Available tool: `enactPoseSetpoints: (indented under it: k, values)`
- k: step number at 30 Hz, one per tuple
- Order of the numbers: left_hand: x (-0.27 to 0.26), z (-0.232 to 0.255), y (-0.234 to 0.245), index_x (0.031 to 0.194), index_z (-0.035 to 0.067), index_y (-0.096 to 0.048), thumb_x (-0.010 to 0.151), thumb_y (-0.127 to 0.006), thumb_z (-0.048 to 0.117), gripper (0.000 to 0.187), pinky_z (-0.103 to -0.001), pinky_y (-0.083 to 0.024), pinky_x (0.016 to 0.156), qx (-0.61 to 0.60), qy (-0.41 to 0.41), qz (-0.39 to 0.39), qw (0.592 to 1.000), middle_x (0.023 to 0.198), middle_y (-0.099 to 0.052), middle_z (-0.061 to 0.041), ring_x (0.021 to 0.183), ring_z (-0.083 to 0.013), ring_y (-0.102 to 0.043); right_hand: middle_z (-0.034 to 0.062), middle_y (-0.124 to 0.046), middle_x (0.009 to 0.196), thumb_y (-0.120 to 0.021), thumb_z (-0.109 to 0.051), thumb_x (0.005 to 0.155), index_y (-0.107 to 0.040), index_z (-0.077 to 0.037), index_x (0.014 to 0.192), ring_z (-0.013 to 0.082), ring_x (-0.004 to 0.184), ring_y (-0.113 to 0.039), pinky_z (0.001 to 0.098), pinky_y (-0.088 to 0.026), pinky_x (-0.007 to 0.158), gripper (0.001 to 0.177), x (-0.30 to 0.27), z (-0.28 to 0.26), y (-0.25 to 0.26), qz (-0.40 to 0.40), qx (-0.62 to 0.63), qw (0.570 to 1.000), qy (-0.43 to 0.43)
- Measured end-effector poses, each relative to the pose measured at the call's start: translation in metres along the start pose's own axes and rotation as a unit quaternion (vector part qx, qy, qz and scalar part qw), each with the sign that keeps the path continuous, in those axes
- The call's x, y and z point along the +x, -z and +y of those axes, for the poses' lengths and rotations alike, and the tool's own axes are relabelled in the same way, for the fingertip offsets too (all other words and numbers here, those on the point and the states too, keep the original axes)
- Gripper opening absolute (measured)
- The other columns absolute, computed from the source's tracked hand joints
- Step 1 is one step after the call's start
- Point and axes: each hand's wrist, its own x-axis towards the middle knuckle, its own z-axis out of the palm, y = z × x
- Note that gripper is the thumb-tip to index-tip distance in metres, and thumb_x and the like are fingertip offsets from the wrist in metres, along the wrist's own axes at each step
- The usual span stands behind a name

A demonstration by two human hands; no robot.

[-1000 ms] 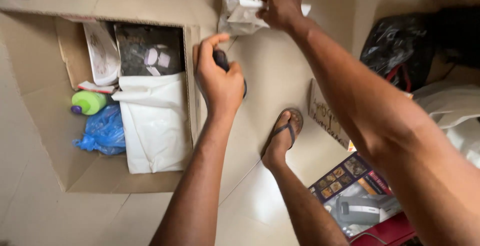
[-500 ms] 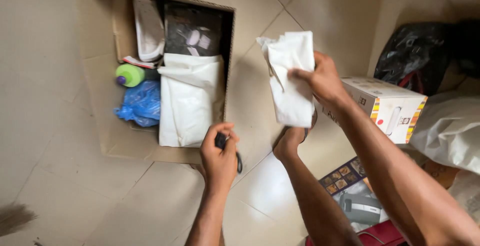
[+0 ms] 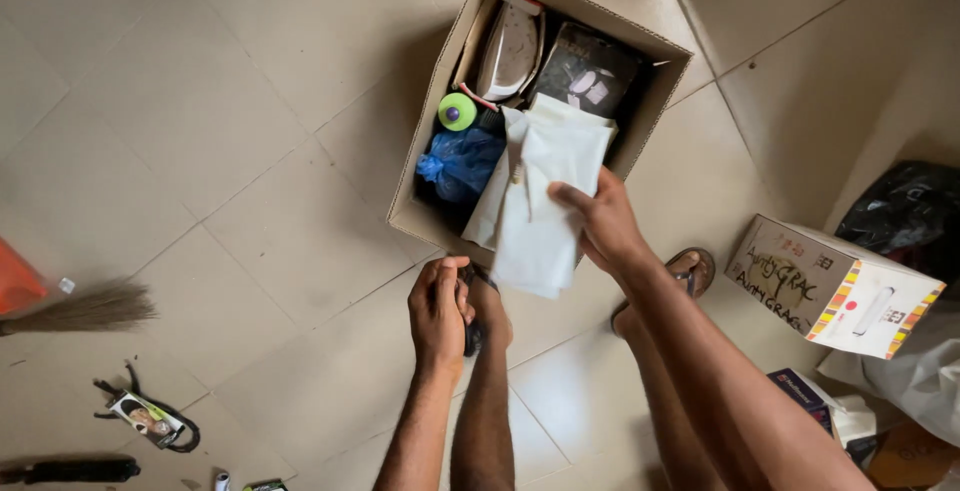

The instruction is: Sorting through various household items, papers, electronics, and unboxing a kitchen appliance.

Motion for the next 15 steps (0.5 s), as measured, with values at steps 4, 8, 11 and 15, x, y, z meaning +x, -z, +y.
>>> enactPoseSetpoints:
  k: [4, 8, 11, 15]
  values:
    - [0.006, -0.011, 0.014, 0.103, 0.002, -0.067, 0.107, -0.046, 0.038, 0.042, -0.026, -0.037, 0.051, -0.012, 0.019, -0.011, 1.000, 0.064, -0.041, 0.002, 0.055, -0.0084, -0.039, 0.0162, -0.070, 0.117, -0.072, -0.006, 0.097, -0.057, 0.005, 0.132, 0.0214, 0.097, -0.069, 0.0373, -0.060, 0.083, 0.040, 0.079, 0.084, 0.011, 0.034, -0.133, 0.990, 0.038]
    - [0.006, -0.020, 0.021, 0.103, 0.001, -0.067, 0.107, -0.046, 0.038, 0.042, -0.025, -0.040, 0.054, 0.003, 0.005, -0.048, 0.999, 0.067, -0.043, 0.002, 0.058, -0.0084, -0.041, 0.0169, -0.063, 0.127, -0.074, -0.013, 0.094, -0.041, 0.001, 0.142, 0.0257, 0.109, -0.065, 0.0383, -0.057, 0.092, 0.061, 0.105, 0.136, 0.034, 0.190, -0.242, 0.951, 0.046]
    - [0.010, -0.019, 0.017, 0.109, 0.003, -0.066, 0.105, -0.044, 0.032, 0.037, -0.026, -0.044, 0.060, -0.030, -0.009, -0.058, 0.998, 0.073, -0.047, 0.001, 0.064, -0.0090, -0.044, 0.0219, -0.055, 0.131, -0.081, -0.015, 0.088, -0.027, 0.002, 0.149, 0.0307, 0.114, -0.060, 0.0414, -0.053, 0.096, 0.083, 0.069, 0.106, 0.020, 0.236, -0.330, 0.911, 0.076]
    - [0.040, -0.022, -0.003, 0.126, 0.006, -0.065, 0.103, -0.037, 0.029, 0.042, -0.030, -0.048, 0.077, -0.215, 0.022, -0.062, 0.974, 0.088, -0.051, -0.001, 0.081, -0.0128, -0.049, 0.0231, -0.051, 0.134, -0.083, -0.017, 0.088, -0.032, -0.003, 0.155, 0.0306, 0.118, -0.057, 0.0415, -0.058, 0.086, 0.085, -0.039, 0.013, -0.037, 0.197, -0.431, 0.864, 0.169]
